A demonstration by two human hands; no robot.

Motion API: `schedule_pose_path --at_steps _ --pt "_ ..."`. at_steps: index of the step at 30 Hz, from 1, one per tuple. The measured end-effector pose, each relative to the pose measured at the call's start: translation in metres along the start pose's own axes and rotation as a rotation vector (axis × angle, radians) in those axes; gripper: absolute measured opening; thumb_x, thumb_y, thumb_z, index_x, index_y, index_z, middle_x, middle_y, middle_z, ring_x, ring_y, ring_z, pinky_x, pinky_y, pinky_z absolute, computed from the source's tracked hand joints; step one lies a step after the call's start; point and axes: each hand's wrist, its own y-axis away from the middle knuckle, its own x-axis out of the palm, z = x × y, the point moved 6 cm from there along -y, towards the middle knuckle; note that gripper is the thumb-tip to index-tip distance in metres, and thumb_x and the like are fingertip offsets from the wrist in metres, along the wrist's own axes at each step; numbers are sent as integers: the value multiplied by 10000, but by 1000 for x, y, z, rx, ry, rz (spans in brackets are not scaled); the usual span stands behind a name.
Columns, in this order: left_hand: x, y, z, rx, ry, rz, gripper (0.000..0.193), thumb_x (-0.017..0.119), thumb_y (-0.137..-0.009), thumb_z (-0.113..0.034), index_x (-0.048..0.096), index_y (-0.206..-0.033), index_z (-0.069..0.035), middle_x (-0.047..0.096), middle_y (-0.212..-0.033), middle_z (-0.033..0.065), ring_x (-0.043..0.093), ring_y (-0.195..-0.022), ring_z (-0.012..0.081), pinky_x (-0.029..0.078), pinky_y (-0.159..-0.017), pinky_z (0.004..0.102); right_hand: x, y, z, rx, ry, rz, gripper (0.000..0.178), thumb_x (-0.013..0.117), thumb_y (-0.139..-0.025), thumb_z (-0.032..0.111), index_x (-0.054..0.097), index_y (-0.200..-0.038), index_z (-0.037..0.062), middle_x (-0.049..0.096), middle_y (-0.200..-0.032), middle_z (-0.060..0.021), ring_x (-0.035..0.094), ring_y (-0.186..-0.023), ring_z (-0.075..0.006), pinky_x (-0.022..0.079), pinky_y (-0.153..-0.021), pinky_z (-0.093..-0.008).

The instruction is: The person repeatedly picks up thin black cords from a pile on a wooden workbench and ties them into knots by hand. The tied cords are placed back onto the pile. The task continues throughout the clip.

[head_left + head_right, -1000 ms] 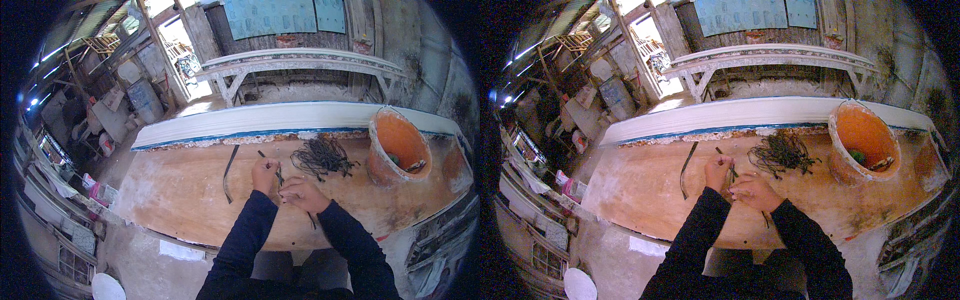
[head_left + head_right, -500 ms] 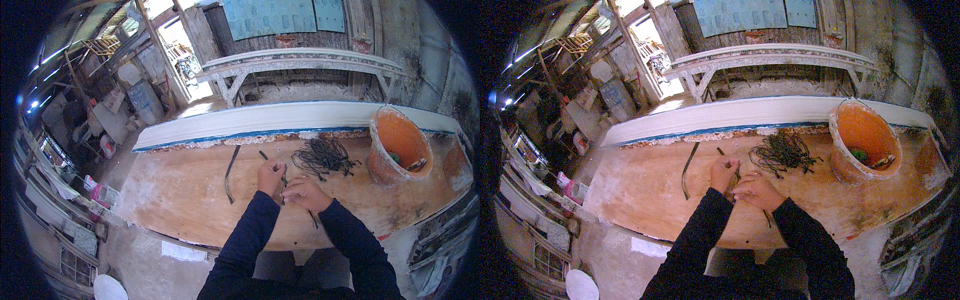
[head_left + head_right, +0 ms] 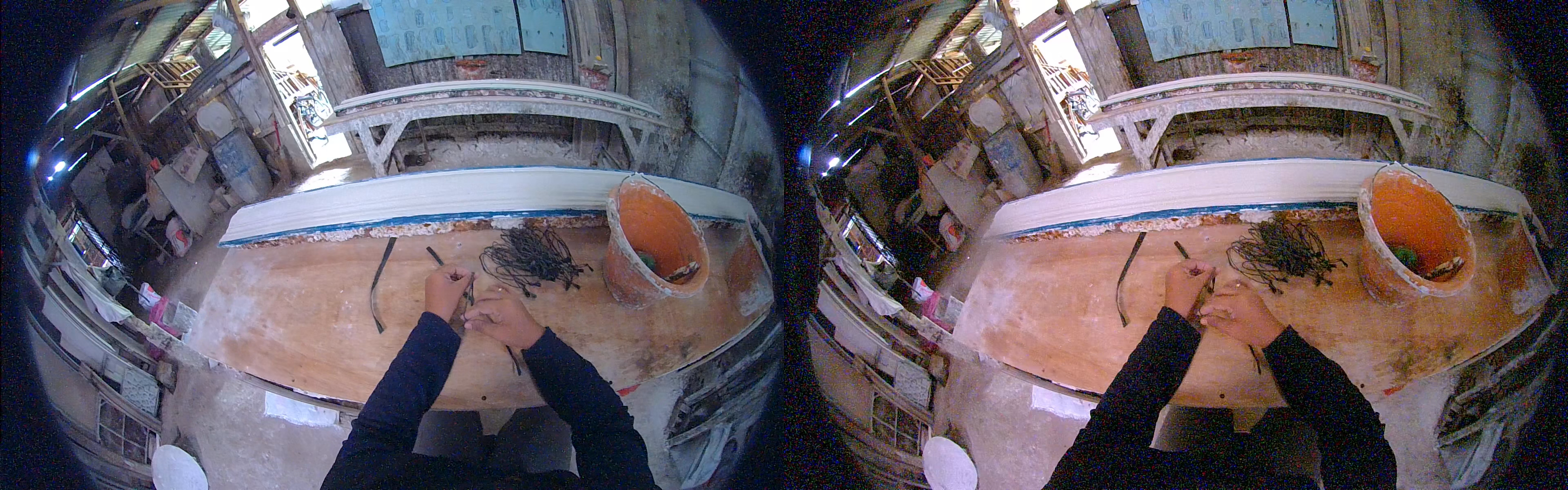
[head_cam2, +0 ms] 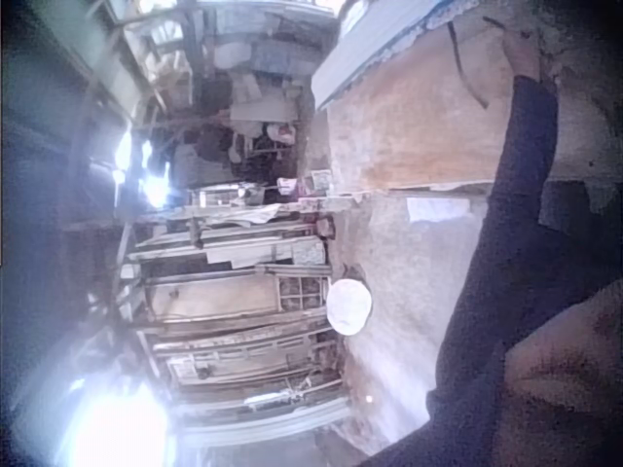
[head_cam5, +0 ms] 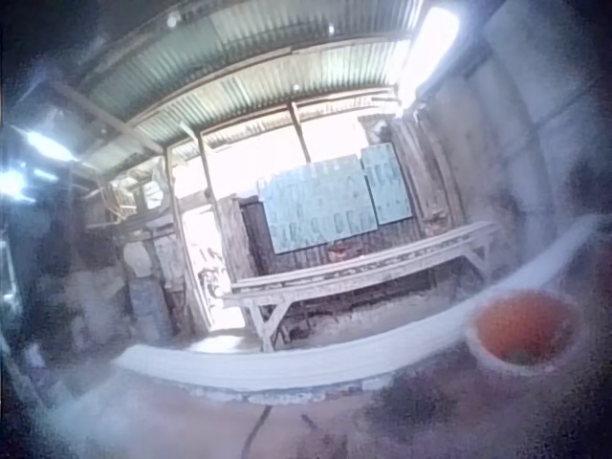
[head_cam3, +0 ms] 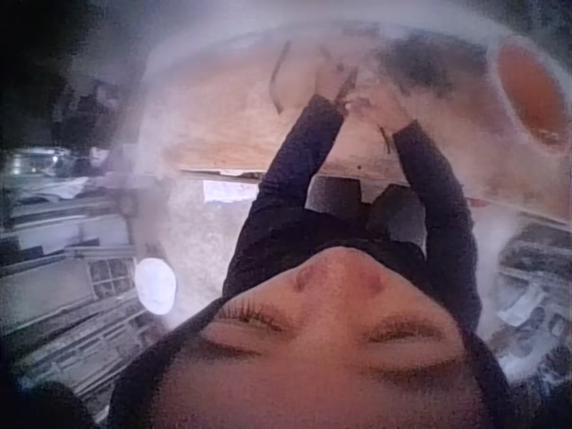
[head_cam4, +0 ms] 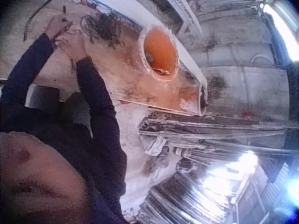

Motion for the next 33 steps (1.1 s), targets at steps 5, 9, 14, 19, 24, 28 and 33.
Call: schedule_pose_path --at_steps 5,9,14,19,24,28,33 --pt "2 -2 9 25 20 9 79 635 -729 -70 614 -695 -3 601 -626 32 536 -548 85 431 -510 228 3 1 -1 31 34 7 136 673 -698 199 640 -758 82 570 -681 -47 524 -687 -222 357 -700 -342" --pt "5 -3 13 36 6 21 60 627 -729 -48 609 -687 -8 594 -621 19 528 -549 76 424 -506 221 3 0 -2 27 47 -23 140 673 -697 204 638 -756 81 584 -703 -54 541 -717 -223 359 -718 -344" --pt "4 -1 8 21 -35 38 65 629 -722 -45 597 -677 -11 565 -598 3 508 -542 72 414 -507 222 1 0 -5 55 -29 -62 146 676 -692 196 624 -734 67 597 -707 -67 558 -724 -229 381 -706 -351" --pt "2 4 -10 69 -136 45 90 628 -720 -73 582 -682 -6 554 -623 7 497 -572 67 402 -513 233 -20 5 -6 211 174 -385 120 680 -671 139 608 -697 46 593 -669 -74 564 -662 -233 415 -626 -340" --pt "18 10 -9 -85 241 294 53 607 -740 -64 594 -741 -13 573 -686 -1 518 -655 65 414 -615 219 -52 13 -48 399 212 -568 104 662 -674 114 585 -656 46 589 -641 -66 562 -616 -214 409 -587 -333" --pt "41 26 -9 -110 424 615 64 611 -765 -87 595 -780 -27 561 -725 -45 506 -697 53 405 -684 202 -56 18 -57 367 444 -626 88 646 -678 132 565 -671 98 561 -594 -35 544 -583 -237 391 -660 -369" --pt "56 54 -48 -18 459 730 78 618 -790 -121 587 -806 -52 531 -741 -70 470 -684 37 374 -643 177 -69 25 -76 579 387 -648 66 624 -718 149 563 -718 123 556 -597 -19 540 -624 -233 351 -702 -387"
